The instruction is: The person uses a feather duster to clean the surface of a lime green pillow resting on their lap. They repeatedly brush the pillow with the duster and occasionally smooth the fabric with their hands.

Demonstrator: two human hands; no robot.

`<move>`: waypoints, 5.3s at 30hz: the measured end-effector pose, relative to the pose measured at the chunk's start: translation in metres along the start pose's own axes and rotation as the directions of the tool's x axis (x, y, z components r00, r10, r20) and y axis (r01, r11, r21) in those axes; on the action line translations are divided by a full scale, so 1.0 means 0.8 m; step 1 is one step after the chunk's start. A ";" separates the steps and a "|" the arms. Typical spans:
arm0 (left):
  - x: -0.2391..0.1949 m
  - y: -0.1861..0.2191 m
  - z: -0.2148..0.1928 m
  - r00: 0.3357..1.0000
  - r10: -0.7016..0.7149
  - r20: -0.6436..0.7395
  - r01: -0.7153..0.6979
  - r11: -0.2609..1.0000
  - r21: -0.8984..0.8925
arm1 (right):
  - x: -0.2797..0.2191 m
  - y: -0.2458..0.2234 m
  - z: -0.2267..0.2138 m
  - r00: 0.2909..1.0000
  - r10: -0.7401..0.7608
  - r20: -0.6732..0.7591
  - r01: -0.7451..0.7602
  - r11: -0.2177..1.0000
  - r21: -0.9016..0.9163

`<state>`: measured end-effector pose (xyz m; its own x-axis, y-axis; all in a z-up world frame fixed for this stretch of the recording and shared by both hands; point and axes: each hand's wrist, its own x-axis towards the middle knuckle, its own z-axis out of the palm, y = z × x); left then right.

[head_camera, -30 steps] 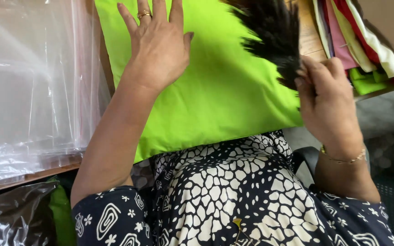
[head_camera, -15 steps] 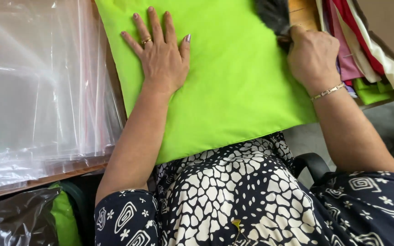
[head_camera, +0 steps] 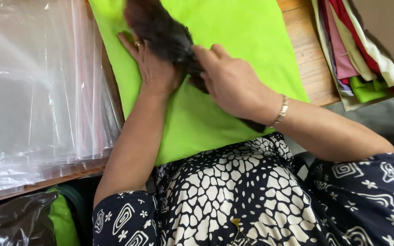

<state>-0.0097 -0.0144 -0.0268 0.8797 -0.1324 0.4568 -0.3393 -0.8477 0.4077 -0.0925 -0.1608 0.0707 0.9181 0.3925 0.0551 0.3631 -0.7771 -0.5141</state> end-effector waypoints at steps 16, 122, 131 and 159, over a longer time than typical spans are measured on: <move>-0.007 0.000 0.007 0.968 -0.150 -0.200 0.083 0.948 -0.308 | -0.007 0.233 -0.029 0.873 0.256 -0.414 -0.442 0.774 -0.453; 0.009 0.075 -0.044 0.946 0.261 0.192 -0.280 0.957 0.078 | -0.096 0.187 -0.080 0.846 -0.054 -0.530 -0.328 0.731 -0.598; -0.024 0.120 -0.035 0.882 0.295 0.367 -0.307 0.951 -0.028 | -0.057 0.102 0.014 0.989 0.105 -0.101 -0.136 0.917 -0.374; -0.070 0.008 -0.052 0.954 -0.113 0.279 -0.026 0.893 0.449 | -0.043 0.095 0.020 0.994 0.098 -0.040 -0.105 0.967 -0.232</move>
<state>-0.0751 0.0088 -0.0168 0.9702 -0.1738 0.1689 -0.1759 -0.9844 -0.0027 -0.0991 -0.2254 0.0159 0.9548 0.2946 0.0382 0.2919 -0.9066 -0.3046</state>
